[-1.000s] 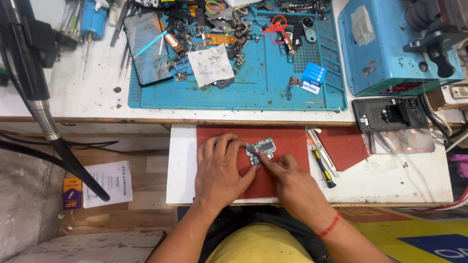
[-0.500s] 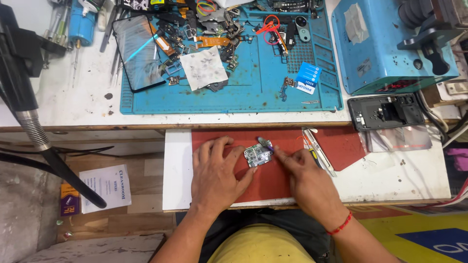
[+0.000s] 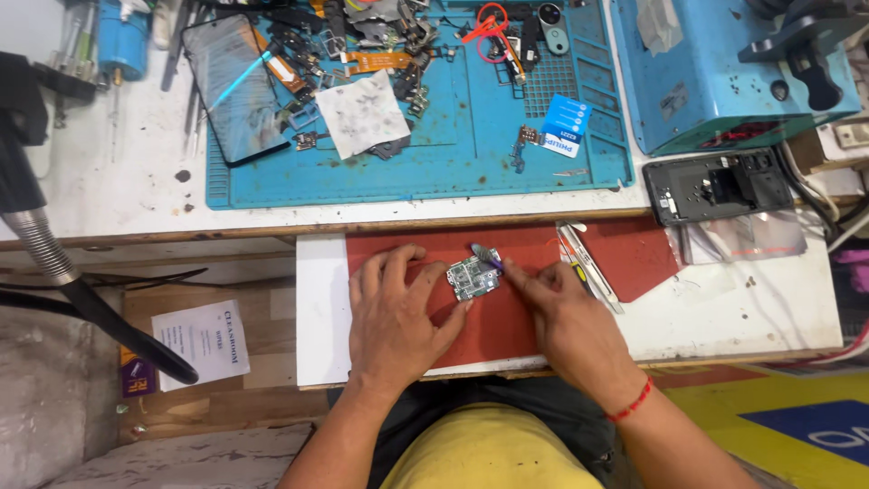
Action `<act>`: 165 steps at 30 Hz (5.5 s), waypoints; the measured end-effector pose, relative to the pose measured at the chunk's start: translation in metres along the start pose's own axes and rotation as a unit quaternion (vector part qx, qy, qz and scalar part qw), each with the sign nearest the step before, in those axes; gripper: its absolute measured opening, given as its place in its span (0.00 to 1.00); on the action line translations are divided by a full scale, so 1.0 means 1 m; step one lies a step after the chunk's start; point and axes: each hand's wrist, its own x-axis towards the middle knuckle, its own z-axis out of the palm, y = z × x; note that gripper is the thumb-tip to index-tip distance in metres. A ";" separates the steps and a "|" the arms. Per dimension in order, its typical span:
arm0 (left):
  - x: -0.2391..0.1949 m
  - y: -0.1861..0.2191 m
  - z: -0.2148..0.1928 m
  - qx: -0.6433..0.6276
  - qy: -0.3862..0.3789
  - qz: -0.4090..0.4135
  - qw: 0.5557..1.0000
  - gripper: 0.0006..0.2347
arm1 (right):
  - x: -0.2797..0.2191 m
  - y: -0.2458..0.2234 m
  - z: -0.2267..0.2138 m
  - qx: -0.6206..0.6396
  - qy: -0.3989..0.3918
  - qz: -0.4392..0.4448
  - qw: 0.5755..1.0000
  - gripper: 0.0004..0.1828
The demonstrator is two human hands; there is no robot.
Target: The person uses a small brush to clean a circuit board placed on a red mat. They repeatedly brush the surface of the board, focusing on different areas, while the board remains stationary on the workbench.
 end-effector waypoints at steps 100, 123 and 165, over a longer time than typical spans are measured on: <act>0.015 -0.006 -0.004 0.037 -0.023 0.065 0.997 0.22 | -0.009 -0.003 0.000 0.036 -0.041 -0.014 0.998 0.33; 0.015 -0.002 -0.004 0.049 0.003 0.073 0.996 0.20 | 0.000 0.009 -0.015 -0.026 -0.029 0.035 0.999 0.32; -0.035 -0.009 -0.008 0.126 0.000 0.008 0.992 0.12 | 0.075 0.023 -0.008 0.040 -0.077 -0.254 0.963 0.23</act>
